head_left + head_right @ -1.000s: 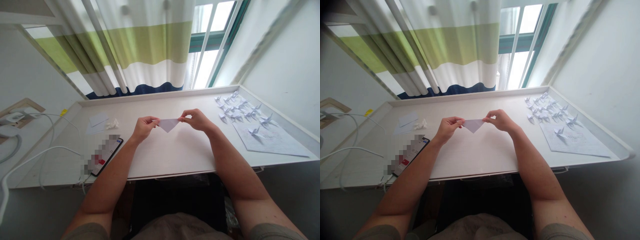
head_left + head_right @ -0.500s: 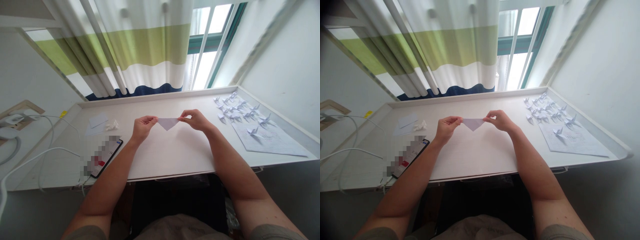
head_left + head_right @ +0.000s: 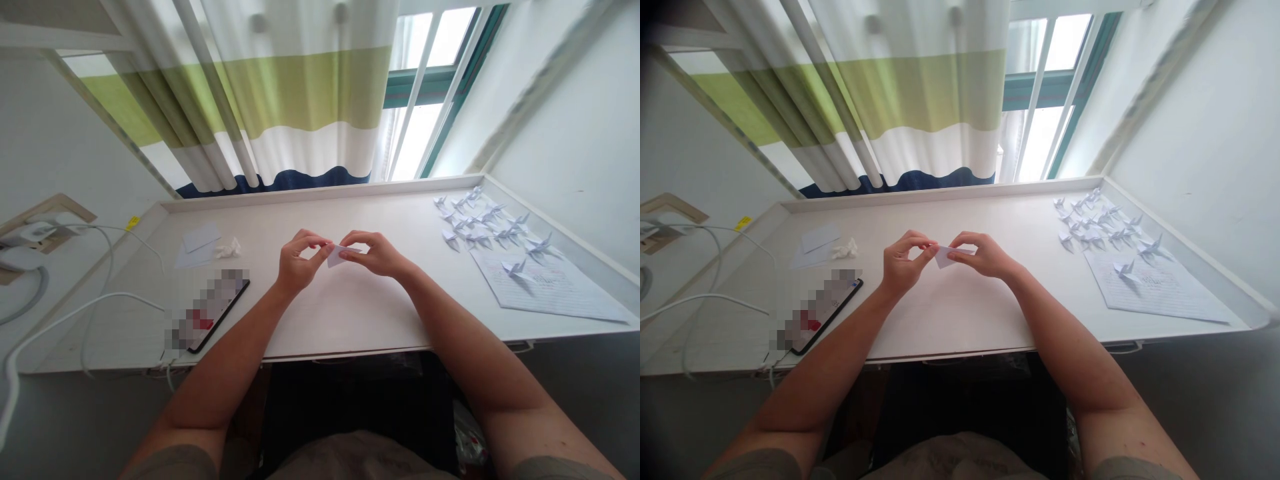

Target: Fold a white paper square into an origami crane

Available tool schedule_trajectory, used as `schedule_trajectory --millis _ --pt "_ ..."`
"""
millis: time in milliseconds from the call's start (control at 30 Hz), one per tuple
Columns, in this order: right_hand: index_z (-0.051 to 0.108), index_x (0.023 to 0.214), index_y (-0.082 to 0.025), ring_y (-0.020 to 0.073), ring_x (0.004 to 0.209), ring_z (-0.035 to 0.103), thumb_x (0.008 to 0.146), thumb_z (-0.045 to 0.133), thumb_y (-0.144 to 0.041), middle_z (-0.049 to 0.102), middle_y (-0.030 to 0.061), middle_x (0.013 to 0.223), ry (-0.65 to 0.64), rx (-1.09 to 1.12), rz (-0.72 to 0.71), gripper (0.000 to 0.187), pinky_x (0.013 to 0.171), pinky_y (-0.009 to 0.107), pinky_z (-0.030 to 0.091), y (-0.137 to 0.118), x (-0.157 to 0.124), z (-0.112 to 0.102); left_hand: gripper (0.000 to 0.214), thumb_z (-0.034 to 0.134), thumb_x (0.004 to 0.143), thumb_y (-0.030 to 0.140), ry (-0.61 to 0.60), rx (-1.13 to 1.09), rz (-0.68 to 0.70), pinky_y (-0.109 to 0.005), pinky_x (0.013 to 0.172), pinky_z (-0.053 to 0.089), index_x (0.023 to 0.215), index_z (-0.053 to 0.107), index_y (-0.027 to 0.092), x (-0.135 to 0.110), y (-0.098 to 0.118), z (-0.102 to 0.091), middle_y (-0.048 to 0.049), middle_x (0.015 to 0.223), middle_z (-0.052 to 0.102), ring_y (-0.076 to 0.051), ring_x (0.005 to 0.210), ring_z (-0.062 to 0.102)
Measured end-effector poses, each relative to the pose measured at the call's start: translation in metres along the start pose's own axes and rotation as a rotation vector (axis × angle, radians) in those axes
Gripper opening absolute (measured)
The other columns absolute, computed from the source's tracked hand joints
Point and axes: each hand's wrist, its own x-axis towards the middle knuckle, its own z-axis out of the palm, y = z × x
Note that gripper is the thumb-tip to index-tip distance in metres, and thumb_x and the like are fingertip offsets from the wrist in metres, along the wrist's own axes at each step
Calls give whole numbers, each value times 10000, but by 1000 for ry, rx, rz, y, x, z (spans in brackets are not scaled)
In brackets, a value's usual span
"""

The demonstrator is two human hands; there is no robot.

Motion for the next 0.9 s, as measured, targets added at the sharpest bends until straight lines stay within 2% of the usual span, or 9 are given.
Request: schedule_trajectory --millis 133,333,433,533,667,900 --pt "814 905 -226 209 874 689 924 776 -450 776 42 917 -22 103 -33 228 831 381 532 -2 0 13 120 832 901 330 -8 0 9 -323 737 537 838 800 233 -2 4 3 -31 838 774 -165 793 691" --pt "834 882 -228 201 877 684 875 839 -494 775 38 882 9 326 -5 266 841 381 540 2 3 15 247 846 879 424 -69 9 -114 -317 739 558 1006 800 217 -2 3 2 -51 929 806 -175 825 728" --pt "843 877 -232 186 842 676 854 861 -499 760 34 868 14 425 4 268 789 362 541 0 3 12 174 806 919 386 -86 33 -43 -311 720 550 883 799 216 -1 3 0 -41 860 792 -163 779 706" --pt "850 895 -233 172 822 662 877 840 -499 758 32 866 22 408 20 267 766 348 522 -2 3 11 180 795 927 348 -85 56 8 -303 691 535 808 779 214 0 4 -1 -27 793 768 -152 726 676" --pt "839 862 -226 174 820 655 872 843 -508 764 29 844 51 398 10 282 778 352 512 -3 3 10 211 774 934 338 -143 82 -6 -304 677 532 767 753 211 -1 6 0 -22 757 750 -152 699 662" --pt "824 845 -205 169 786 647 874 842 -520 754 30 818 7 451 44 317 758 345 497 -2 2 10 211 755 918 305 -173 82 -58 -309 698 541 736 712 206 -2 9 0 -17 744 739 -152 688 652"
